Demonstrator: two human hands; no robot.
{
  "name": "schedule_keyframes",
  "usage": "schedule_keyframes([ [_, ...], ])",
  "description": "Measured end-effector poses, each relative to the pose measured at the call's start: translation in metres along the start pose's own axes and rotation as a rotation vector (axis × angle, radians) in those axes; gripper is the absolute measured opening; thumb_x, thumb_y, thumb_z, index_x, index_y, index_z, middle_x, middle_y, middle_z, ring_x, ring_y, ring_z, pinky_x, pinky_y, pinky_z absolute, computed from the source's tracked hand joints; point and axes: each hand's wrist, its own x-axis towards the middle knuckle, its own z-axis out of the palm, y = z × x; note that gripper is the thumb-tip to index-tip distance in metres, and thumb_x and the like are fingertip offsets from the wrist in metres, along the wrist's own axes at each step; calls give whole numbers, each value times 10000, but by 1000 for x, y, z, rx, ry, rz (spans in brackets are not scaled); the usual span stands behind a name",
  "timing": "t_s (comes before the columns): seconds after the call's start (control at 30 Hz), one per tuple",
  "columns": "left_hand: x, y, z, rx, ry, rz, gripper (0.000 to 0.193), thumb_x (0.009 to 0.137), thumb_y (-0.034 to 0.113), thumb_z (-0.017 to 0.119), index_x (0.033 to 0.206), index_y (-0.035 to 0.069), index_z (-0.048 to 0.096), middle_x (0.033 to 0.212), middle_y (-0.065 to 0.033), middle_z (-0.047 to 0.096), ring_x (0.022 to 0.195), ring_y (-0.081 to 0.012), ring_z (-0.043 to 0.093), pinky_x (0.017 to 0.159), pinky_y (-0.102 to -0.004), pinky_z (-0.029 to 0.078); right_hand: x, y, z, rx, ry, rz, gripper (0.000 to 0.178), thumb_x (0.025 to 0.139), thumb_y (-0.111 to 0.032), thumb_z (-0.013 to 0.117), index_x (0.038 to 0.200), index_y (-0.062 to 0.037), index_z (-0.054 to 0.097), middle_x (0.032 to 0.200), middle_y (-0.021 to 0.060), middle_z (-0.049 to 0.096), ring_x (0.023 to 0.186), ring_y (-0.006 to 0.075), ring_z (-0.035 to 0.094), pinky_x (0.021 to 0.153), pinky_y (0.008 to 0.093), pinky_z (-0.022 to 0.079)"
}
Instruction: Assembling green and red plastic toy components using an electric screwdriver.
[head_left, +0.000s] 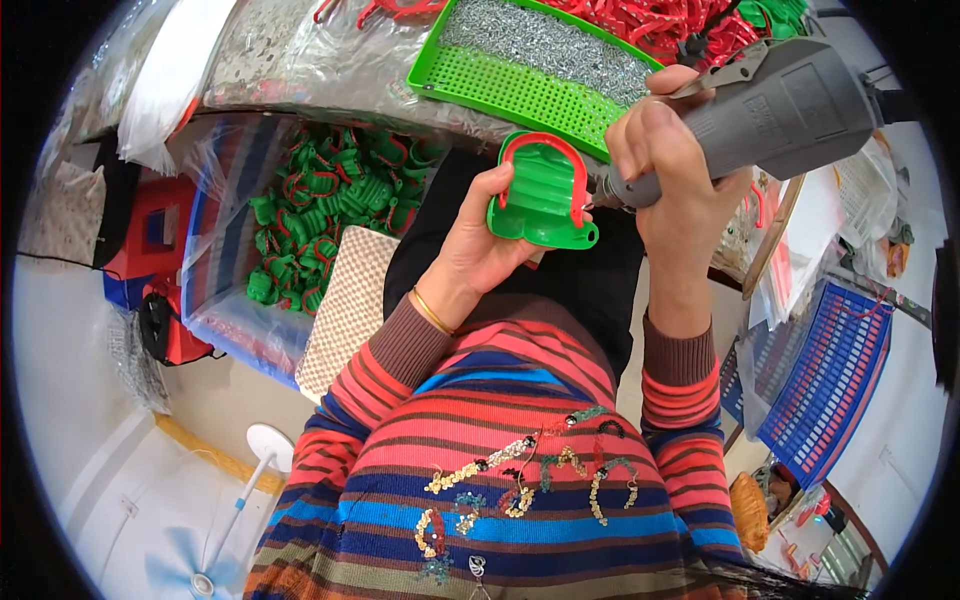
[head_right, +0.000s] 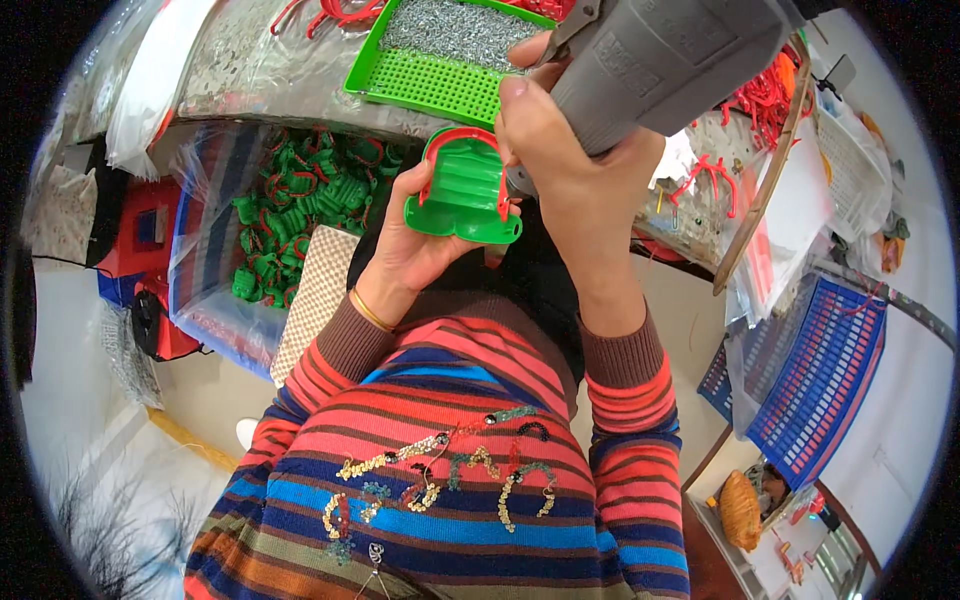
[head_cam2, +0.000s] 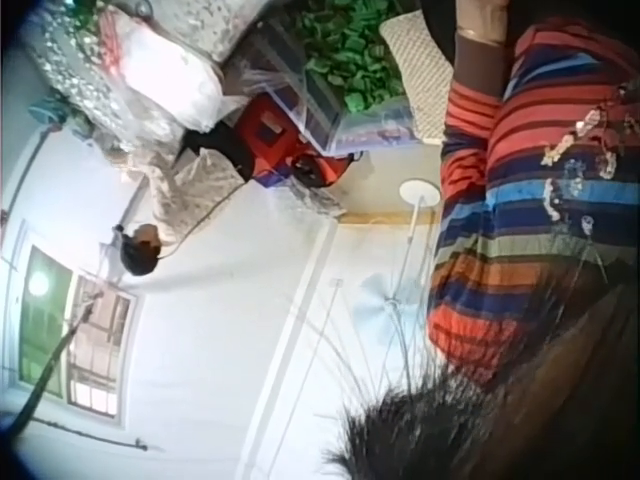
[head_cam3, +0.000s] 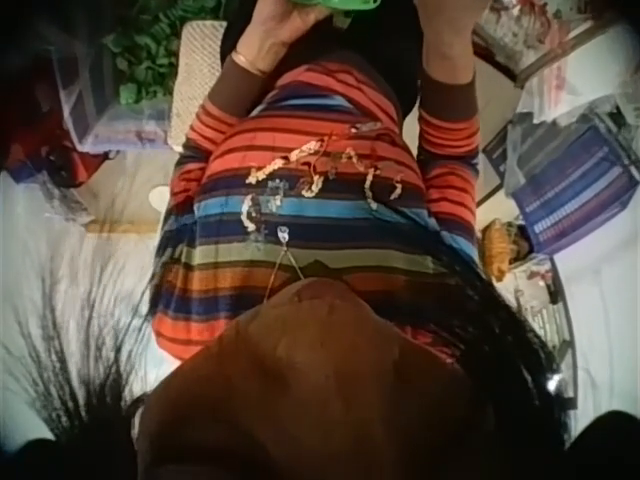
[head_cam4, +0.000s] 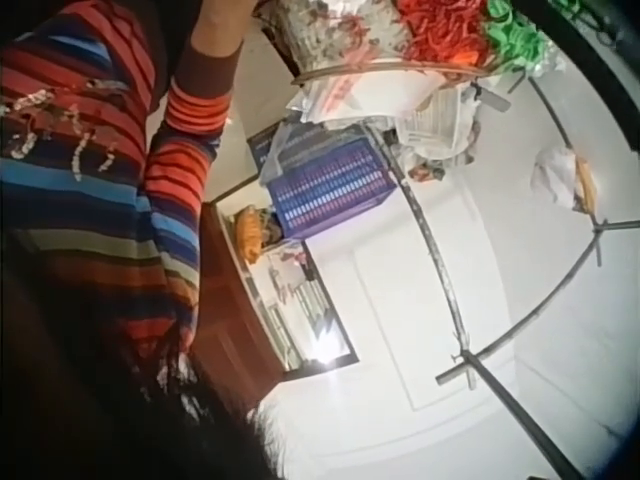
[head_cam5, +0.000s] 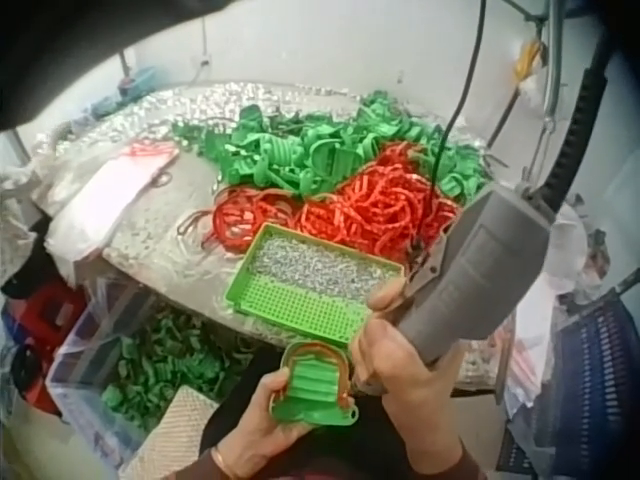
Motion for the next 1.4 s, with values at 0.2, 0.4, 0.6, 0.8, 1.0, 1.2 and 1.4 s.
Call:
schedule_keyframes([
  [0.2, -3, -3, 2, 1, -5, 26, 549, 917, 392, 518, 1276, -20, 471, 1195, -205, 588, 1109, -331, 585, 980, -475, 468, -10, 0, -1, -34, 12, 5, 195, 872, -12, 550, 1046, 71, 524, 627, 29, 466, 525, 95, 412, 513, 256, 363],
  [0.4, -5, -1, 5, -4, -42, 3, 510, 922, 388, 520, 1244, -7, 500, 1177, -166, 605, 1073, -311, 602, 973, -486, 472, -12, 2, -2, 0, -7, -7, 178, 869, -14, 546, 1028, 60, 520, 626, 29, 462, 519, 100, 415, 516, 259, 365],
  [0.6, -11, 0, 15, 32, -22, 3, 489, 920, 389, 534, 1254, 35, 509, 1176, -139, 611, 1060, -275, 611, 965, -488, 475, -17, 5, -5, -38, -49, -103, 139, 865, -20, 541, 991, 19, 498, 610, 22, 439, 500, 113, 406, 509, 272, 357],
  [0.8, -8, 4, 7, -164, 1, -110, 501, 905, 382, 571, 1256, 30, 508, 1169, -148, 613, 1086, -277, 597, 960, -510, 469, -12, 5, -15, 73, -239, -56, 178, 867, -54, 567, 1029, -23, 500, 580, 6, 421, 482, 119, 413, 500, 278, 346],
  [1.0, -13, -3, -7, -114, 119, -97, 572, 874, 407, 594, 1272, 9, 494, 1197, -229, 578, 1108, -336, 580, 975, -499, 461, 37, -13, -24, 255, -251, -164, 221, 864, -65, 570, 1074, -14, 525, 596, 3, 440, 483, 105, 399, 498, 279, 334],
  [1.2, 0, 3, -11, -34, 69, -72, 616, 880, 448, 556, 1289, -6, 478, 1208, -246, 570, 1095, -354, 584, 965, -469, 470, 58, 41, -21, -122, 69, -148, 183, 861, -28, 587, 1024, 43, 544, 676, 25, 501, 556, 106, 461, 540, 265, 397],
  [1.4, 2, 6, -15, -54, 58, -64, 641, 885, 459, 539, 1305, -19, 464, 1215, -255, 565, 1093, -361, 585, 962, -466, 473, 56, 72, -30, -147, 83, -123, 155, 869, -6, 583, 1016, 26, 547, 701, 26, 524, 574, 109, 490, 555, 275, 428],
])
